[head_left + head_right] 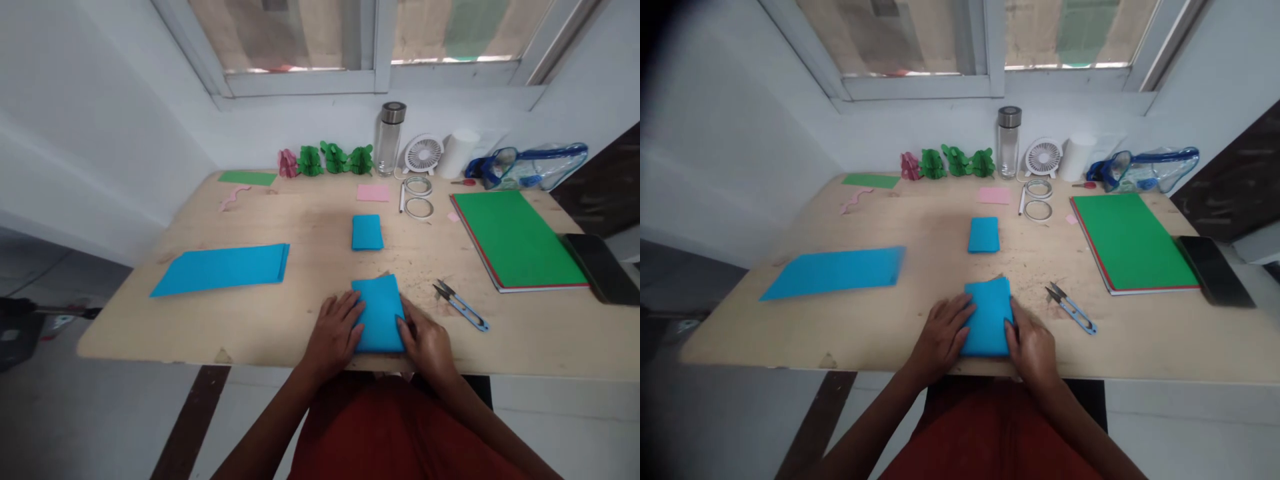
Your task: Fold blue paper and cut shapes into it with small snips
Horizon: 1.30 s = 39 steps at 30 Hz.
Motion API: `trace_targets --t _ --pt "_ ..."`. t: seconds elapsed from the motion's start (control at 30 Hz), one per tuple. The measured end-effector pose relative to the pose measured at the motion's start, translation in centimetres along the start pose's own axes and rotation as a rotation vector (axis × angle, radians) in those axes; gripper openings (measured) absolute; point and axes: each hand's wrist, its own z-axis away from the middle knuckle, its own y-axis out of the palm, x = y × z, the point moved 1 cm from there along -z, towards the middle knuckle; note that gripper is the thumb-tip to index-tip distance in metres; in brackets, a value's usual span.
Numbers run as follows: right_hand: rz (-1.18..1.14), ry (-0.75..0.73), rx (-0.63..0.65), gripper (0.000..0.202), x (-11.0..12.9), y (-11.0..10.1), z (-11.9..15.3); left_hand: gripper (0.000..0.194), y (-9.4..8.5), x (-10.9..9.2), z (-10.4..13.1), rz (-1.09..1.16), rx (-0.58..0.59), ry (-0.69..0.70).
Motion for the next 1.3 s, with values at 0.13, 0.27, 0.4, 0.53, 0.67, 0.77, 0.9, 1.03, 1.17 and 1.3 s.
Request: trace_targets --t 0.13,0.27,0.4,0.53,0.67,0.77,0.9,1.03,1.17,1.3 --pt "-0.094 0.001 0.016 0.051 0.2 -0.8 0.8 0.042 0.2 0.0 0.1 -0.012 -0.021 0.018" --pt "0.015 -0.139 -0.122 0.045 0.5 -2.2 1.6 0.042 0.4 -0.1 0.1 -0.019 -0.057 0.038" --pt "0.146 -0.351 -0.029 0.038 1.5 -2.8 -0.1 0.042 0.6 -0.1 0.0 -0.021 -0.078 0.046" --pt "0.267 -0.486 0.166 0.035 2.6 -1.6 -3.7 0.043 0.8 -0.1 0.0 -0.027 -0.077 0.039" --pt "0.343 -0.573 0.332 0.039 2.7 -0.1 -6.0 0.044 1.1 -0.1 -0.1 -0.021 -0.047 0.018" --pt "0.348 -0.604 0.39 0.042 2.3 0.4 -6.4 0.043 1.2 0.2 -0.3 0.01 -0.03 -0.012" --pt "0.339 -0.614 0.381 0.045 1.6 0.6 -6.2 0.042 1.2 0.0 0.2 0.152 -0.088 -0.06" --pt "0.341 -0.621 0.362 0.046 1.4 0.8 -6.0 0.039 1.1 -2.0 2.5 0.381 -0.364 -0.332" --pt "0.344 -0.622 0.35 0.046 1.3 1.0 -6.0 0.043 1.4 -4.6 4.4 0.53 -0.434 -0.492" --pt "0.357 -0.631 0.351 0.045 1.2 1.1 -6.1 0.046 1.9 -5.6 4.7 0.627 -0.451 -0.518"
